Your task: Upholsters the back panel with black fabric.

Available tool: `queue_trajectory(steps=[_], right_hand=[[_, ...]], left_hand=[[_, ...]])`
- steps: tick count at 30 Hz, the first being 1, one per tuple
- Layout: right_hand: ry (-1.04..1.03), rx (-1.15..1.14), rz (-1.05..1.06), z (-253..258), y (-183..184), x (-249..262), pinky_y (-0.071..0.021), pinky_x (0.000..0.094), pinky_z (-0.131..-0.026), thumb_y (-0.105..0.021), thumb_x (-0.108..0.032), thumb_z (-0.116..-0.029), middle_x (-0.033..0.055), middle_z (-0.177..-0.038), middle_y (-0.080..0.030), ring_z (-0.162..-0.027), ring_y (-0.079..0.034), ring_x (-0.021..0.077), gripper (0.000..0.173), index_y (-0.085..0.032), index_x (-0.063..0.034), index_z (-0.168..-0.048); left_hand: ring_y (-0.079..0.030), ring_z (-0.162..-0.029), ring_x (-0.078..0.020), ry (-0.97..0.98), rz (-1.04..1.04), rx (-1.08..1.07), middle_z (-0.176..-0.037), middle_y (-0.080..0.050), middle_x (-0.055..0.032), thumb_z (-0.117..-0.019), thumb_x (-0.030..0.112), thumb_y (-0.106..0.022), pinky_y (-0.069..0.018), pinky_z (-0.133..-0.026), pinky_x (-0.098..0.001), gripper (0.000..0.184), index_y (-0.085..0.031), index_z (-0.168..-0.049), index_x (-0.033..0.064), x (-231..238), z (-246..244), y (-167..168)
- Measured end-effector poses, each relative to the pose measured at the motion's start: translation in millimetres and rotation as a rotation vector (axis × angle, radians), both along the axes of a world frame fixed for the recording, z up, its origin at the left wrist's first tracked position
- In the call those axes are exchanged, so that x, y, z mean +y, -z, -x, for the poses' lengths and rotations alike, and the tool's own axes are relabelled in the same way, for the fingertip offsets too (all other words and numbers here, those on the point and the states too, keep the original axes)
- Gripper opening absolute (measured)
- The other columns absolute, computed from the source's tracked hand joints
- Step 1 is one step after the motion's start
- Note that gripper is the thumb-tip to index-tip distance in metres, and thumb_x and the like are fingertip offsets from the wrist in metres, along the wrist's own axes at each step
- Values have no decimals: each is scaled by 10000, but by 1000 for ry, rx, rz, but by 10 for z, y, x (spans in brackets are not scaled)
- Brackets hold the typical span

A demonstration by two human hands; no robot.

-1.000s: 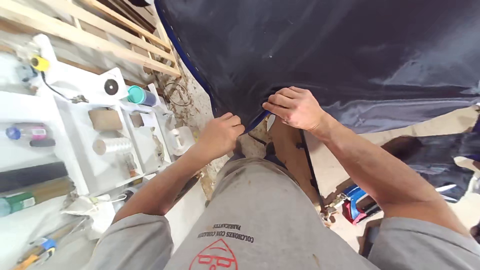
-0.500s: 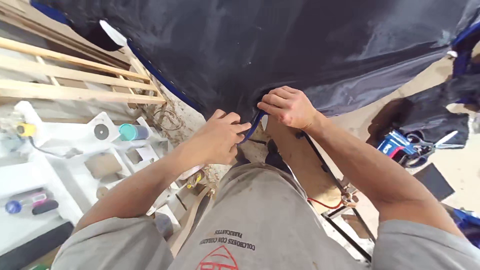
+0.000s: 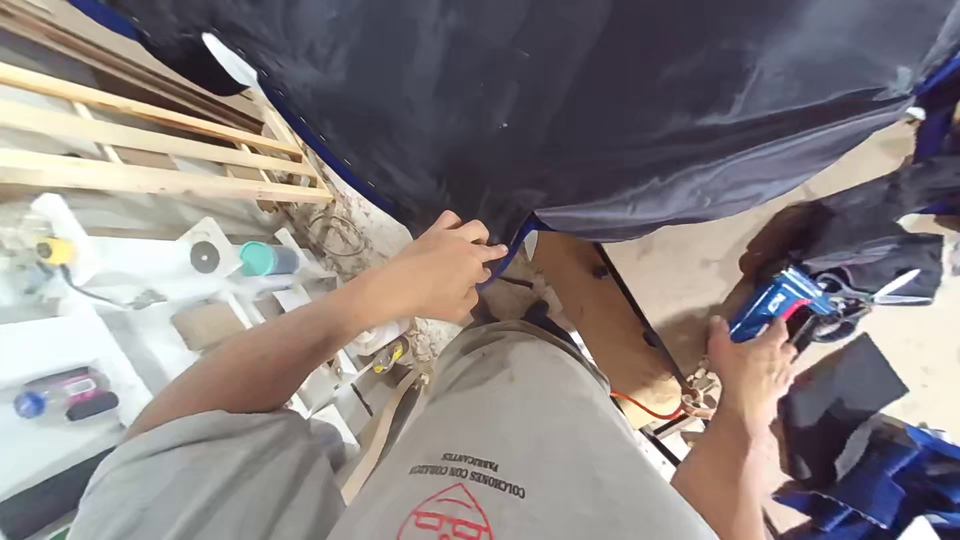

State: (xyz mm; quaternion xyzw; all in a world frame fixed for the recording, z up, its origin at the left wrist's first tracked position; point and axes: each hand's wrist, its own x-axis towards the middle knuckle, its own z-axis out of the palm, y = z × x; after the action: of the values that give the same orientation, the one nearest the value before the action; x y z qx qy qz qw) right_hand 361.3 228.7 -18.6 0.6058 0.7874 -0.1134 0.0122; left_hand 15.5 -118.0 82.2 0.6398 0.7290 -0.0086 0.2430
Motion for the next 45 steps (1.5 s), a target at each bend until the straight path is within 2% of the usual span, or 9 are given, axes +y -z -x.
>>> queue_trajectory(steps=[3, 8, 11, 13, 18, 23, 34, 38, 45], right_hand=[[69, 11, 21, 23, 166, 130, -400, 673, -1087, -672, -573, -884, 360, -1480, -465, -1341, -496, 529, 1021, -237, -9, -1615], [168, 166, 150, -23, -179, 349, -451, 665, -1033, -769, -237, -784, 309, -1377, -572, -1259, -573, 458, 856, -411, 0, -1525], [150, 328, 237, -165, -645, -29, -575, 478, -654, -655, -202, -820, 114, -949, -663, -728, -653, 214, 498, -582, -24, -1279], [1, 461, 337, -74, -969, -472, -602, 358, -559, -671, -338, -919, -21, -770, -655, -585, -648, 104, 379, -600, -43, -1146], [-608, 476, 345, 741, -1330, -1565, -624, 248, -794, -759, -384, -886, -15, -972, -751, -890, -713, -7, 395, -666, -78, -1117], [-870, 381, 373, 1313, -1281, -1793, -569, 223, -685, -719, -382, -847, -19, -856, -752, -801, -695, -13, 326, -728, -151, -1076], [-913, 245, 361, 1429, -1166, -1723, -556, 316, -612, -693, -391, -840, 21, -804, -741, -724, -699, 77, 339, -742, -130, -1050], [-793, 313, 315, 1152, -1260, -1717, -595, 230, -741, -729, -372, -867, 15, -894, -757, -849, -710, -2, 334, -703, -91, -1046], [-521, 473, 346, 820, -1238, -2242, -617, 217, -839, -773, -372, -887, -22, -974, -759, -924, -715, -14, 371, -665, -86, -1097]], left_hand=[[-474, -1400, -237, -9, 79, -2, -1524, -556, 43, -953, 244, -505, -336, -1104, -520, 358, -799, -1152, 201, 60, -14, -84], [-498, -1355, -243, 27, 110, 26, -1498, -575, 31, -934, 250, -548, -353, -1073, -511, 306, -809, -1073, 172, 126, -27, -120], [-482, -1380, -264, 75, 93, -1, -1531, -544, -9, -934, 257, -551, -350, -1073, -531, 296, -797, -1036, 129, 103, 39, -68], [-487, -1377, -256, 94, 48, -38, -1526, -549, -7, -936, 266, -545, -349, -1068, -525, 297, -804, -1006, 140, 79, 97, -6], [-528, -1333, -255, 142, -83, -75, -1455, -613, -20, -934, 265, -522, -363, -1026, -522, 299, -796, -913, 145, 59, 187, 116], [-579, -1250, -243, 124, -258, -122, -1381, -667, -14, -923, 251, -493, -385, -987, -506, 318, -789, -868, 150, -16, 252, 273], [-568, -1276, -242, 108, -216, -118, -1408, -652, -8, -954, 241, -485, -375, -1002, -500, 323, -790, -906, 147, -21, 230, 277], [-549, -1316, -253, 147, -232, -157, -1440, -632, -12, -956, 251, -464, -368, -1015, -512, 348, -798, -947, 153, -31, 292, 299], [-614, -1257, -271, -209, -946, -146, -1232, -747, -71, -953, 165, -613, -413, -1053, -478, 206, -789, -1049, 117, -599, 275, 554]])
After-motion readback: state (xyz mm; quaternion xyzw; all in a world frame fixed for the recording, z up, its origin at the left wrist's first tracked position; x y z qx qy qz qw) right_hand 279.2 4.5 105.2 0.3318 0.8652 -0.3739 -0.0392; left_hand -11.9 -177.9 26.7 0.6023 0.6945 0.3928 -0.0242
